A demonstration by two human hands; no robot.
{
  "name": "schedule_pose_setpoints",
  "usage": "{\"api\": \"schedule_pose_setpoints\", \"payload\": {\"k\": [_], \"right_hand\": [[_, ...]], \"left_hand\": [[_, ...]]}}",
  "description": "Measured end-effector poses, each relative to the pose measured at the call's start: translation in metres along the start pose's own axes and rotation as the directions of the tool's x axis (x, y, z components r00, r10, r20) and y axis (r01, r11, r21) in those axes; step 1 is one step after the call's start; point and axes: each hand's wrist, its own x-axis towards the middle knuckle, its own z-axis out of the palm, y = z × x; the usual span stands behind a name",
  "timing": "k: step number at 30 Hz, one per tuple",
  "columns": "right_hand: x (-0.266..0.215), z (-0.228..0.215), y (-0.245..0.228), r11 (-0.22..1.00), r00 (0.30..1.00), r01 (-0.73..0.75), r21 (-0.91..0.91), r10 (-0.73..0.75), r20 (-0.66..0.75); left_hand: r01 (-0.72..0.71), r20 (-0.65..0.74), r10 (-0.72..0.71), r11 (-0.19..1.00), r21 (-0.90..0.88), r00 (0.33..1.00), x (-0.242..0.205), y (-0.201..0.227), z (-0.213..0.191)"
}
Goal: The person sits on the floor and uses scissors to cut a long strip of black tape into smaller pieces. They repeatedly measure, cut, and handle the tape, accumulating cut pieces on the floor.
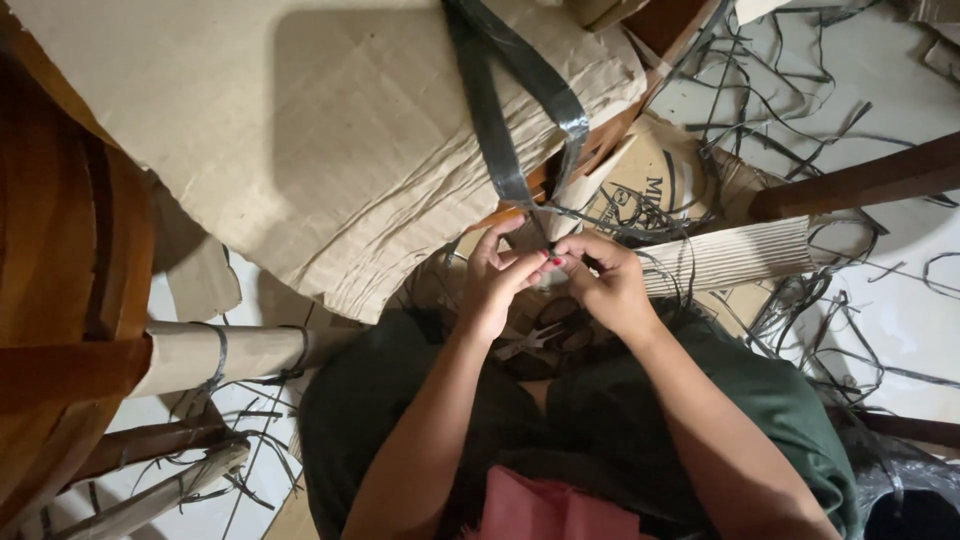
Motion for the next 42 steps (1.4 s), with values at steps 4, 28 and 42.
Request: {"api": "schedule_pose_setpoints", "payload": {"k": [4, 28, 42], "right_hand": [[0.0, -0.003, 0.005, 0.999, 0.999, -0.041, 0.023, 0.041, 0.0], [0.001, -0.009, 0.0, 0.988, 0.994, -0.113, -0.102, 0.113, -0.013], [0.013, -0.014, 0.003, 0.952, 0.997, -0.027, -0.306, 0.048, 0.06]], "left_hand": [[0.037, 0.003, -0.037, 0.999, -0.02, 0.999, 0.009, -0.016, -0.008], [-0.192, -0.074, 0.374, 0.626, 0.756, 0.925, -0.015, 0.01, 0.006], [-0.283, -0.125, 0.564, 0.579, 0.764, 0.816, 0.01, -0.007, 0.001]]}}
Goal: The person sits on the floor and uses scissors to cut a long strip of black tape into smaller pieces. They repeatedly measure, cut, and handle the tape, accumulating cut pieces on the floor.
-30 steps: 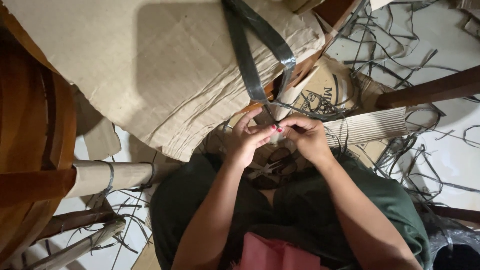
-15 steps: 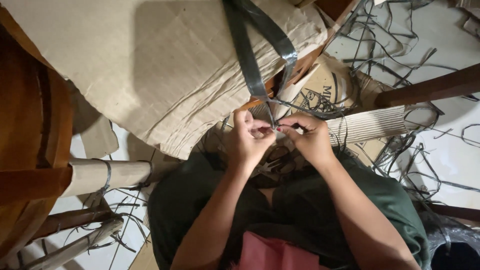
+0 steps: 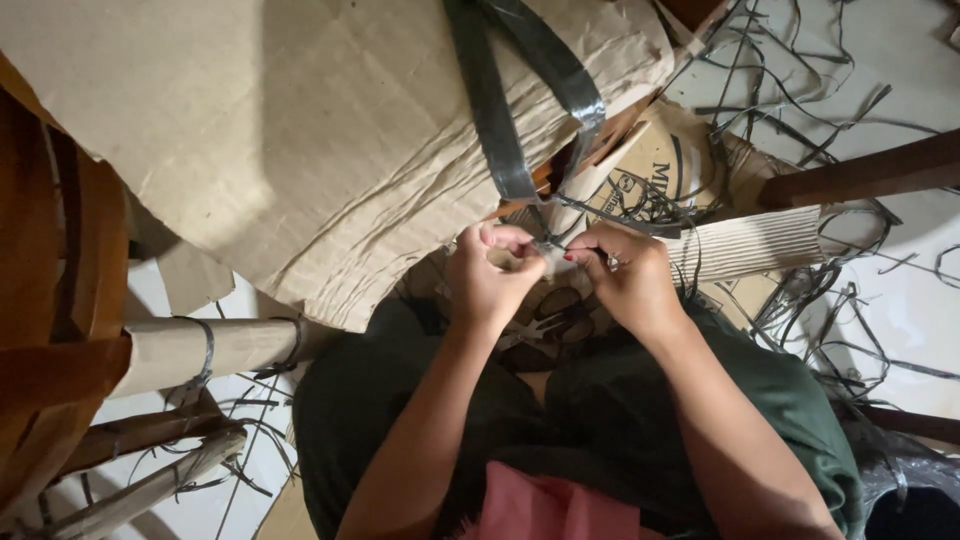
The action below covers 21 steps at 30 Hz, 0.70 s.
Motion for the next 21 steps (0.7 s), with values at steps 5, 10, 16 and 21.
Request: {"api": "schedule_pose_setpoints", "payload": {"k": [5, 10, 16, 21], "right_hand": [[-0.005, -0.02, -0.006, 0.998, 0.999, -0.02, -0.056, 0.021, 0.024], [-0.006, -0.029, -0.017, 0.998, 0.997, -0.053, -0.044, 0.055, 0.06], [-0.012, -0.024, -0.013, 0.991, 0.991, -0.098, -0.091, 0.105, 0.078], [-0.011, -0.018, -0.002, 0.883, 0.825, -0.333, -0.33, 0.442, 0.353]], "left_hand": [[0.049, -0.032, -0.046, 0.995, 0.091, 0.998, 0.005, 0.001, 0.007], [0.138, -0.011, -0.138, 0.984, 0.114, 0.99, 0.012, 0.005, 0.009], [0.121, 0.066, -0.116, 0.99, -0.069, 0.991, 0.023, -0.015, 0.006], [0.255, 0.495, -0.406, 0.903, 0.345, 0.768, 0.038, 0.022, -0.083]]}}
